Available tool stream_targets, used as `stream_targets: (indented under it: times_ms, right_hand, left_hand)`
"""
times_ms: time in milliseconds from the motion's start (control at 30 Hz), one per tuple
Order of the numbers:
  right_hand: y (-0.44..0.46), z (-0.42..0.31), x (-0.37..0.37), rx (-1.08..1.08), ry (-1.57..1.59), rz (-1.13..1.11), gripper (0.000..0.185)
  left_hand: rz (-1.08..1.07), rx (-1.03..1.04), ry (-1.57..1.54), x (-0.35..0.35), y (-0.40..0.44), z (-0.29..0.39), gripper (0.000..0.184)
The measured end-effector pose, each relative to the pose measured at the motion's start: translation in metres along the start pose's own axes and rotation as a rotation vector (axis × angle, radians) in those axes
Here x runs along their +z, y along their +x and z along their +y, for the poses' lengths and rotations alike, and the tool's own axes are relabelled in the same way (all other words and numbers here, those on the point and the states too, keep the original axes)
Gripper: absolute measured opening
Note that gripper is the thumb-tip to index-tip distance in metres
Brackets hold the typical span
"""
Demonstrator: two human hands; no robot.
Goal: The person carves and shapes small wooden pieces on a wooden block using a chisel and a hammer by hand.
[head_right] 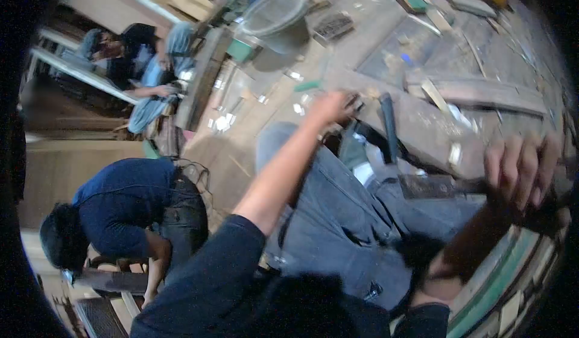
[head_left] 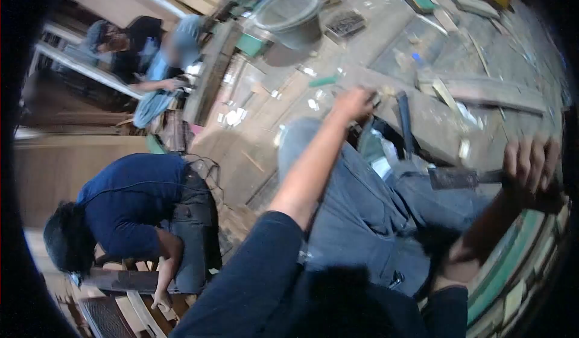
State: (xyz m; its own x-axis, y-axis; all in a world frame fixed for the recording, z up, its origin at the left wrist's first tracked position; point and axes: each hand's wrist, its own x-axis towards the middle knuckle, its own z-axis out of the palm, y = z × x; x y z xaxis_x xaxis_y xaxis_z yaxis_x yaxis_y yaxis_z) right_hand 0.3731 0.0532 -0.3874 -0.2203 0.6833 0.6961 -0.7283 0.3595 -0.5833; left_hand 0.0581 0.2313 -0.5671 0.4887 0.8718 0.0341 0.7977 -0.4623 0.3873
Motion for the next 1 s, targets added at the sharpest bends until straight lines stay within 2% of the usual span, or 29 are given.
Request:
stream_targets:
  times_ms: [33, 67, 100, 167, 200, 233, 267, 333, 400, 467, 533, 600, 633, 667, 733, 767, 800, 833, 867, 900, 933, 1000]
  right_hand:
    - [-0.017, -0.005, -0.004, 0.060, -0.037, 0.108, 0.037]
    - [-0.043, 0.012, -0.017, 0.049, -0.079, 0.412, 0.042]
    - [-0.047, 0.026, -0.028, 0.137, -0.305, 0.561, 0.048]
    - [-0.036, 0.053, -0.047, 0.600, -1.014, 0.693, 0.065]
    - [-0.032, 0.068, -0.054, 0.742, -1.159, 0.685, 0.073]
    - [-0.039, 0.091, -0.074, 0.605, -0.998, 0.718, 0.073]
    - [-0.027, 0.099, -0.065, 0.712, -1.181, 0.780, 0.063]
    - [-0.027, 0.105, -0.072, 0.675, -1.093, 0.733, 0.041]
    - [-0.027, 0.103, -0.073, 0.563, -0.898, 0.595, 0.024]
    - [-0.020, 0.111, -0.064, 0.477, -0.842, 0.616, 0.021]
    - [-0.027, 0.120, -0.070, 0.452, -0.820, 0.605, 0.021]
    - [-0.046, 0.136, -0.086, 0.595, -0.810, 0.574, 0.013]
    - [-0.060, 0.152, -0.096, 0.568, -0.831, 0.619, 0.011]
    - [-0.075, 0.173, -0.106, 0.542, -0.851, 0.664, 0.012]
    - [-0.119, 0.221, -0.122, 0.363, -0.653, 0.810, 0.029]
    - [-0.134, 0.235, -0.126, 0.499, -0.440, 1.142, 0.038]
    - [-0.137, 0.228, -0.130, 0.363, -0.387, 1.011, 0.041]
    - [-0.140, 0.209, -0.122, 0.558, -0.346, 1.108, 0.041]
    - [-0.133, 0.206, -0.115, 0.476, -0.324, 1.275, 0.040]
    - [-0.140, 0.201, -0.129, 0.445, -0.313, 1.148, 0.038]
    - [-0.144, 0.203, -0.138, 0.343, -0.255, 1.047, 0.035]
    - [-0.136, 0.194, -0.135, 0.349, -0.415, 0.999, 0.035]
  left_hand:
    - [-0.091, -0.044, -0.076, 0.009, 0.010, -0.010, 0.048]
    - [-0.043, -0.009, -0.118, 0.015, 0.017, -0.022, 0.052]
    - [-0.034, -0.040, -0.151, 0.001, 0.014, -0.013, 0.054]
    - [0.043, 0.075, -0.253, 0.010, 0.021, -0.024, 0.055]
    - [0.019, -0.003, -0.276, 0.007, 0.022, -0.023, 0.054]
    - [0.024, -0.004, -0.327, 0.007, 0.023, -0.024, 0.053]
    - [0.023, -0.016, -0.376, 0.008, 0.027, -0.029, 0.052]
    - [0.018, -0.019, -0.407, 0.020, 0.036, -0.041, 0.050]
    - [-0.023, -0.031, -0.466, 0.030, 0.032, -0.047, 0.045]
    - [-0.205, -0.162, -0.560, 0.018, 0.027, -0.030, 0.040]
    - [-0.266, -0.189, -0.651, 0.020, 0.027, -0.029, 0.035]
    - [-0.309, -0.198, -0.661, 0.025, 0.031, -0.034, 0.037]
    - [-0.312, -0.204, -0.648, 0.019, 0.028, -0.026, 0.037]
    - [-0.315, -0.176, -0.637, 0.026, 0.029, -0.032, 0.041]
    - [-0.379, -0.150, -0.616, 0.035, 0.026, -0.048, 0.046]
    - [-0.375, -0.182, -0.706, 0.112, 0.031, -0.117, 0.044]
    - [-0.170, -0.044, -0.669, 0.043, 0.005, -0.047, 0.050]
    - [-0.179, -0.047, -0.640, 0.032, 0.005, -0.042, 0.050]
    - [-0.188, -0.050, -0.612, 0.022, 0.005, -0.036, 0.050]
    - [-0.198, -0.052, -0.583, 0.012, 0.005, -0.032, 0.051]
    - [-0.055, 0.055, -0.430, 0.021, 0.012, -0.037, 0.050]
    - [0.011, 0.102, -0.606, 0.020, 0.017, -0.027, 0.046]
